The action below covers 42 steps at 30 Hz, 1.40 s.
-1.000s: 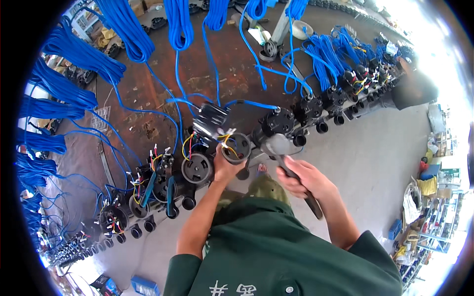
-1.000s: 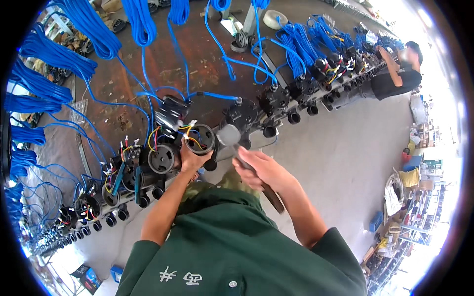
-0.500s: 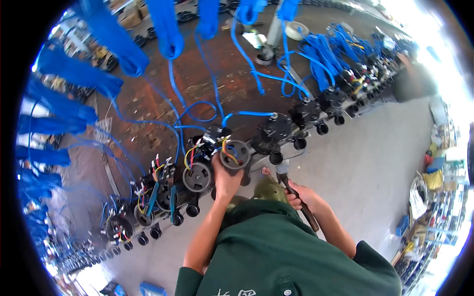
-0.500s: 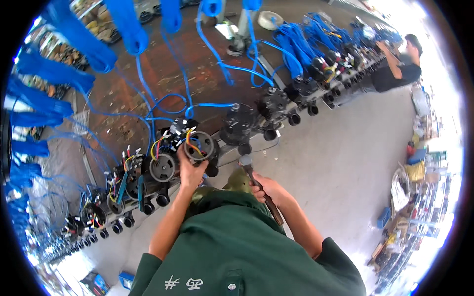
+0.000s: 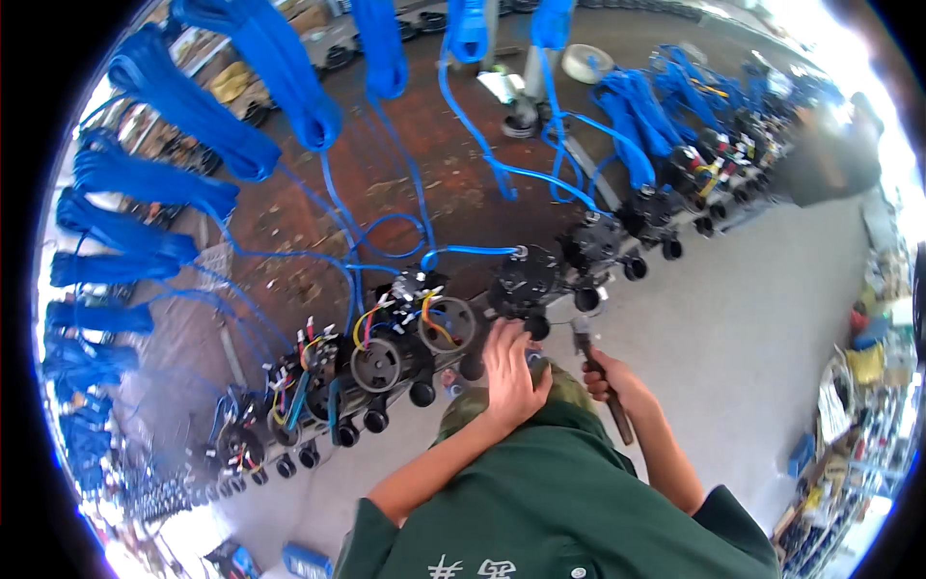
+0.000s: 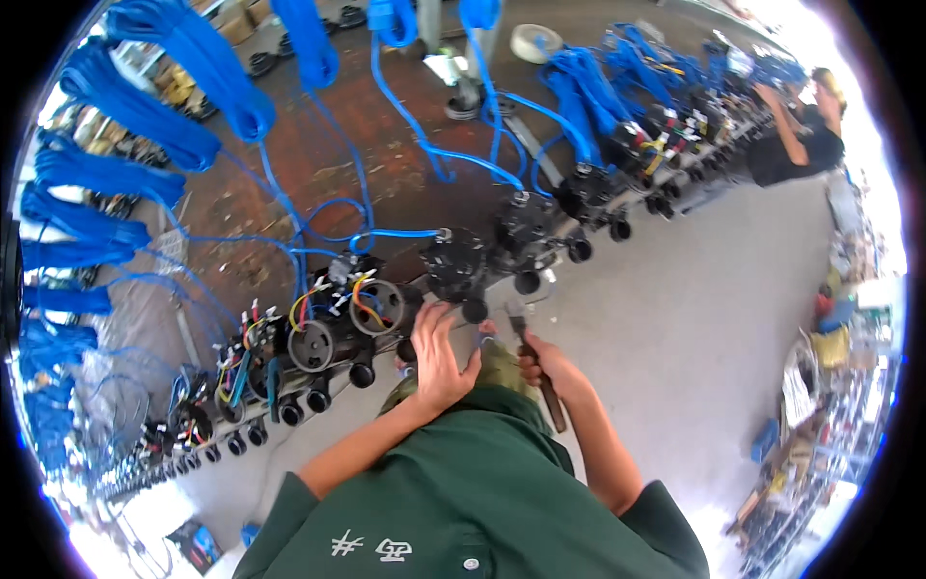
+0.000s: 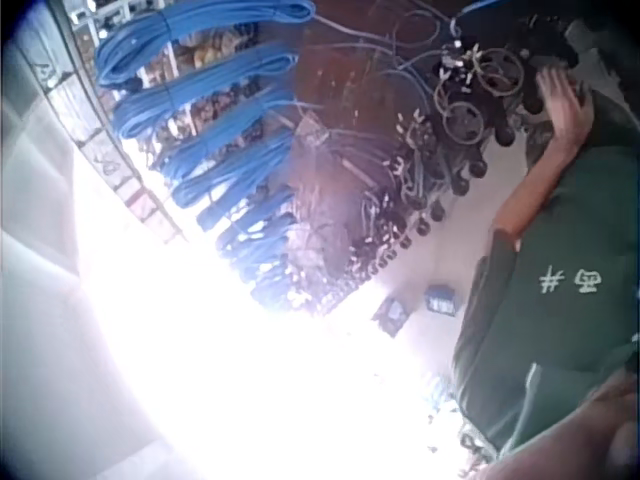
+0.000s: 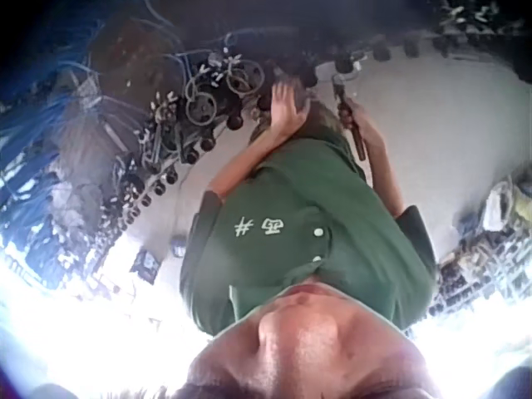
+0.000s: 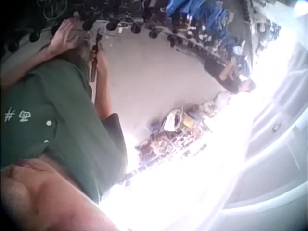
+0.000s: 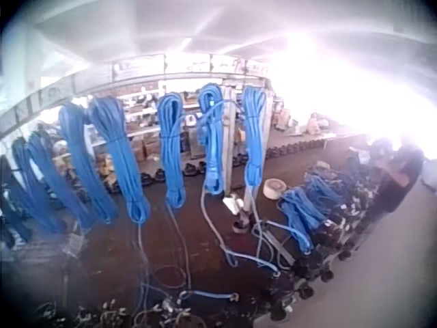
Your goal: The person wires electronic motor components by hand and with wire crimpers, inserting wires into connectors and crimping them.
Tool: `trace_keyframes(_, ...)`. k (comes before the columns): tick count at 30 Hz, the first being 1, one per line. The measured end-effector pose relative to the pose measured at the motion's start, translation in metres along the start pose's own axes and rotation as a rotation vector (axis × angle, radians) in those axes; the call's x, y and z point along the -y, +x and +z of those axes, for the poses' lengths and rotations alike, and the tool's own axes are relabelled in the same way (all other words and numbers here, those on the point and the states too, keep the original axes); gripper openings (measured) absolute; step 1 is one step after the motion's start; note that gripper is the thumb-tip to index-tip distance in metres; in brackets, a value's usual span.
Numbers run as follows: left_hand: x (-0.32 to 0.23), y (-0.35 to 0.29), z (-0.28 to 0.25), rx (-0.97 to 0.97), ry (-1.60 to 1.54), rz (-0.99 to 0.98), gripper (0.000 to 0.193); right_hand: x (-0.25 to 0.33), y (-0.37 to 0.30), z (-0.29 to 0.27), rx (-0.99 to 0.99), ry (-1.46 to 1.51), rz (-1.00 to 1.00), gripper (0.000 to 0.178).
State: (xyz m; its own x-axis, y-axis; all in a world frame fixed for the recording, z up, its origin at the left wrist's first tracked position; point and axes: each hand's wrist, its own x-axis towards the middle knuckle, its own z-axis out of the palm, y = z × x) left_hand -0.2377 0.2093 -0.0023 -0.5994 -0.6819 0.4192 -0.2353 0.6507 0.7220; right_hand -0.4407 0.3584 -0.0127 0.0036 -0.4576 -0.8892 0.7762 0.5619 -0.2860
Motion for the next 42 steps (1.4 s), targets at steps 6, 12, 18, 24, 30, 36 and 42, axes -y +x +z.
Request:
trace_keyframes(6,0.010,0.014,-0.077,-0.137,0.003,-0.335,0.041,0.011,0.012,-0.021,-0.016,-0.074,0.058,0.044)
trace_keyframes(12,0.068,0.026,-0.074,-0.231,-0.083,-0.730,0.076,0.022,0.019,-0.026,0.033,-0.048,0.131,0.045)
trace_keyframes(18,0.048,0.027,-0.135,-0.231,0.421,-0.490,0.083,0.025,0.021,-0.025,0.041,-0.015,0.094,0.044)
trace_keyframes(24,0.070,-0.031,-0.254,0.247,0.928,-0.836,0.104,0.014,0.030,-0.031,0.010,0.047,0.082,0.039)
trace_keyframes(30,0.063,-0.043,-0.274,0.150,0.808,-0.886,0.105,0.002,0.039,-0.035,0.022,0.067,0.073,0.034)
trace_keyframes(36,0.024,-0.029,-0.265,0.079,0.681,-0.810,0.080,-0.001,0.038,-0.028,0.007,0.022,0.047,0.032)
trace_keyframes(42,0.000,-0.010,-0.245,-0.153,0.626,-0.700,0.073,-0.001,0.037,-0.028,0.006,0.010,0.034,0.031)
